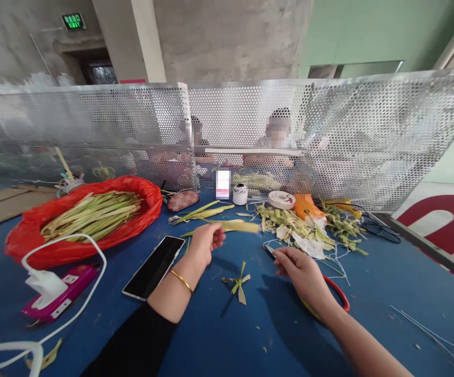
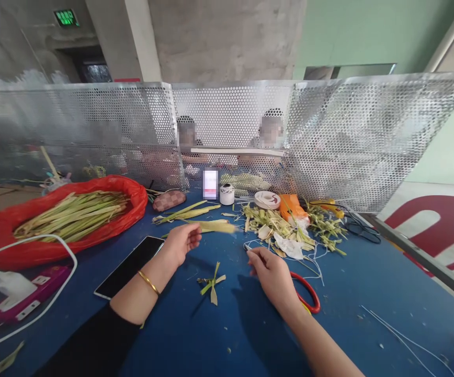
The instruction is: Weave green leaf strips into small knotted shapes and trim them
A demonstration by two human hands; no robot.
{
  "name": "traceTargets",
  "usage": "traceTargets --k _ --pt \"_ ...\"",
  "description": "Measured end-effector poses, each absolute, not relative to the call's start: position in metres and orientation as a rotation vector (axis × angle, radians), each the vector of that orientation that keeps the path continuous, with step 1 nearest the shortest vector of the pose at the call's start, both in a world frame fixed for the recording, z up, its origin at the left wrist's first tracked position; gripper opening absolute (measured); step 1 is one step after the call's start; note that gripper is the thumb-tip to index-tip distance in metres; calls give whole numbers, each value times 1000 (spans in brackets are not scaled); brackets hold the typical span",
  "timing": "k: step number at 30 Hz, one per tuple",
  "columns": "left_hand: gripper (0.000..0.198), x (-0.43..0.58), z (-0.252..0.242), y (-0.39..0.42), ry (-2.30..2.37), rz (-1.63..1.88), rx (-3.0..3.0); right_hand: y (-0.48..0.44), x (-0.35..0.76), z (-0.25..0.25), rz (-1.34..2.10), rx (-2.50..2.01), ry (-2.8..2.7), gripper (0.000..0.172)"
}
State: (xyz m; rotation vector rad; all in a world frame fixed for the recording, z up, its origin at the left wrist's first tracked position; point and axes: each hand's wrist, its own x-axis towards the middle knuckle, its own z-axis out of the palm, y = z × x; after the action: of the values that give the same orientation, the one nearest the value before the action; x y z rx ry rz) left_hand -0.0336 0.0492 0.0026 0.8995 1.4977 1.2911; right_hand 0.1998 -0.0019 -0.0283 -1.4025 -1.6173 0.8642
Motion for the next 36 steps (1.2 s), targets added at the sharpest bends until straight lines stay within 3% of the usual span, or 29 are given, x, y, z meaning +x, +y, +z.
traceTargets --k 6,15,19,24,31,36 --pt "17 -65 -5 87 1704 1292 1104 -12 192 -20 804 -1428 -1813 25" --pt "6 -66 -25 91 2097 916 1785 -15 187 -20 596 -1469 -2006 22" --pt "24 -67 -20 97 2138 731 1951 -16 186 -20 533 -1464 -2056 21" --pt "11 -65 -18 102 2059 639 2133 -15 186 -22 494 -1468 -2098 19" --pt "18 -56 -20 101 1748 474 2256 -15 186 -24 401 -1476 -2142 18" --pt "9 -42 -6 94 1757 622 2286 -13 186 -28 354 -1467 -2095 17"
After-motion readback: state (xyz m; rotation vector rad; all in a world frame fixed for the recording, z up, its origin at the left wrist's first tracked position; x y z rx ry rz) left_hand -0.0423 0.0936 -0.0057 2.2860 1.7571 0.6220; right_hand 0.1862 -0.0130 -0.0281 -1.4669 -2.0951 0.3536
